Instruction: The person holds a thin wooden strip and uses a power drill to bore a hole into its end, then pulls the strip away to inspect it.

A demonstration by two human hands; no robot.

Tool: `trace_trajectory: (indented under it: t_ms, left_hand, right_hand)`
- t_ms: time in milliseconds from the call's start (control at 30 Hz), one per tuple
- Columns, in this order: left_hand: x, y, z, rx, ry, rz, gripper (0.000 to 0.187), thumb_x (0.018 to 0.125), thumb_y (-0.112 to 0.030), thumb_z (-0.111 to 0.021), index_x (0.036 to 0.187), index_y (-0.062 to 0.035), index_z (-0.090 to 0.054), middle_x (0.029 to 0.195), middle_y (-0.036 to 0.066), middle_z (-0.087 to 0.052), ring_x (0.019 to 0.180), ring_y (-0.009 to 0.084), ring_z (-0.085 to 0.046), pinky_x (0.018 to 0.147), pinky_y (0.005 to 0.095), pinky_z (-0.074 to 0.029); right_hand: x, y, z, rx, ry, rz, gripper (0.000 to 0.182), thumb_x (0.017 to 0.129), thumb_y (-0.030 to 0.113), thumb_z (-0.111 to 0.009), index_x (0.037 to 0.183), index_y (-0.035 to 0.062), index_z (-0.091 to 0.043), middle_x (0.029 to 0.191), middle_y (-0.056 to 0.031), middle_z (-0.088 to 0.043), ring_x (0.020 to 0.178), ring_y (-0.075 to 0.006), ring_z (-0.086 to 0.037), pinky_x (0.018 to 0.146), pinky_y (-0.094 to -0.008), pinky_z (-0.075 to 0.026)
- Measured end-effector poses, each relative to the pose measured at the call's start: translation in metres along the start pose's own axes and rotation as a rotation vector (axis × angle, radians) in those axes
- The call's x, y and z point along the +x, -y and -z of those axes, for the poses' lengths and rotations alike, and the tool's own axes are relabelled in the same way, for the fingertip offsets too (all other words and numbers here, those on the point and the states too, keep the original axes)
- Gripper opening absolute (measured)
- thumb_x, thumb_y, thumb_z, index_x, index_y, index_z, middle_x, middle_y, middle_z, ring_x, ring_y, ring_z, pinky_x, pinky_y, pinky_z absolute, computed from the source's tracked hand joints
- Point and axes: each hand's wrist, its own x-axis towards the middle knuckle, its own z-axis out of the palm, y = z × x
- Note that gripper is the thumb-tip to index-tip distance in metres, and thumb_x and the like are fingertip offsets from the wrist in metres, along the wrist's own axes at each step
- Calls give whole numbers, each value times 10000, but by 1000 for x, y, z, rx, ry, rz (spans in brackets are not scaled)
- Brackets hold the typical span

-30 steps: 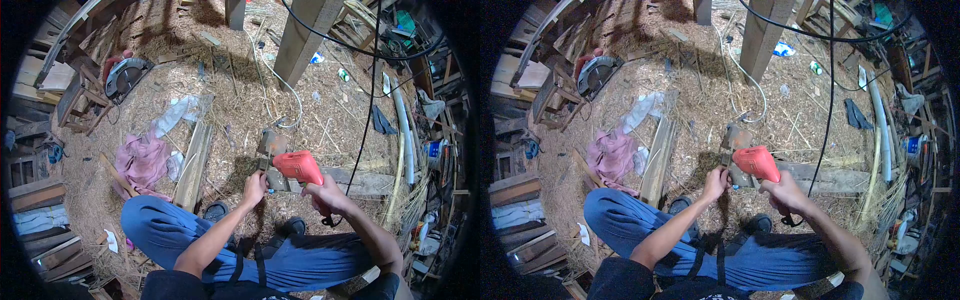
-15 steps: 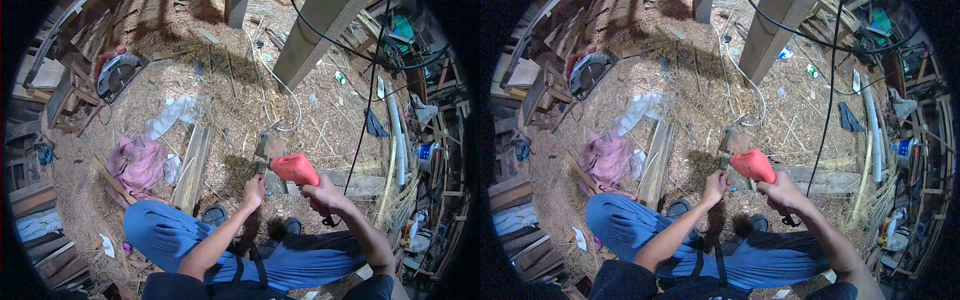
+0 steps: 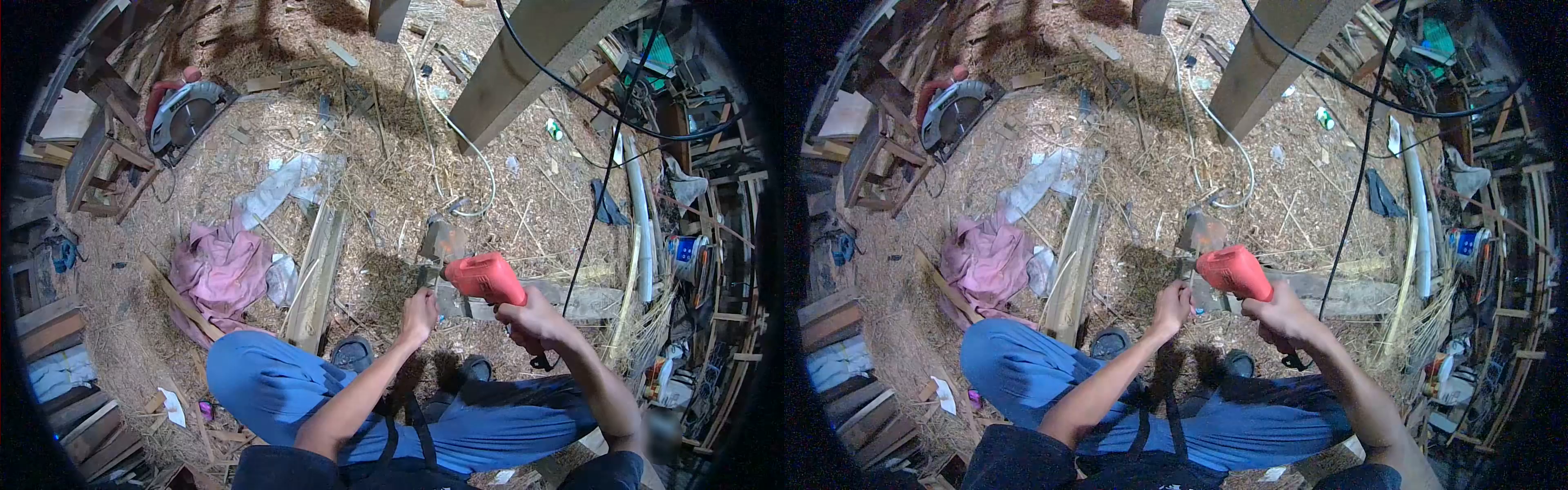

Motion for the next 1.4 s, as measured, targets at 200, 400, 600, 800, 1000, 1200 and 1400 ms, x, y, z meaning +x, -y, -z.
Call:
trace_trajectory:
  t_ms: [200,400,600,800,1000,1200,1400]
  left_hand:
    - [-3,-8,4,-19,33,71,195,958,-144,-511,952,-2,-646,703,185,-670,693,353,-691,636,450,-524]
    - [-1,-1,1,-21,6,23,183,956,-133,-520,950,9,-634,685,184,-661,648,335,-684,605,434,-522]
    - [-3,-6,3,-18,10,31,172,953,-128,-529,943,12,-629,677,191,-655,634,335,-681,582,430,-516]
    - [-6,-11,6,-48,9,23,160,952,-133,-537,954,-3,-630,668,180,-653,606,318,-677,565,427,-512]
    - [-4,-8,5,-20,22,43,169,958,-144,-532,950,-4,-626,669,168,-658,597,300,-680,561,430,-517]
    - [-3,-4,3,5,-13,-18,163,951,-135,-525,925,-9,-626,668,166,-659,600,316,-678,574,445,-522]
    - [-5,-9,6,-30,1,5,173,956,-137,-521,930,-1,-623,667,170,-657,606,323,-678,576,445,-520]
  right_hand:
    - [2,0,0,19,-12,23,109,811,109,-625,817,30,-552,536,-14,-487,395,-116,-459,358,-298,-352]
    - [9,-5,7,-33,15,-5,188,812,175,-639,907,22,-586,545,-37,-516,408,-142,-498,363,-329,-375]
    - [10,-9,7,8,22,48,174,811,180,-631,896,38,-578,530,-42,-504,393,-142,-483,346,-325,-364]
    - [10,-9,10,-10,58,5,157,819,178,-619,866,40,-561,526,-43,-501,377,-135,-463,325,-333,-329]
    - [7,-4,8,-26,30,75,153,821,171,-616,862,33,-563,515,-35,-489,371,-132,-459,322,-327,-320]
    - [4,0,9,-10,49,22,150,817,169,-613,850,30,-567,523,-30,-495,388,-127,-474,341,-321,-348]
    - [13,-11,10,-20,34,62,154,812,175,-616,842,30,-572,534,-35,-505,402,-131,-490,347,-319,-359]
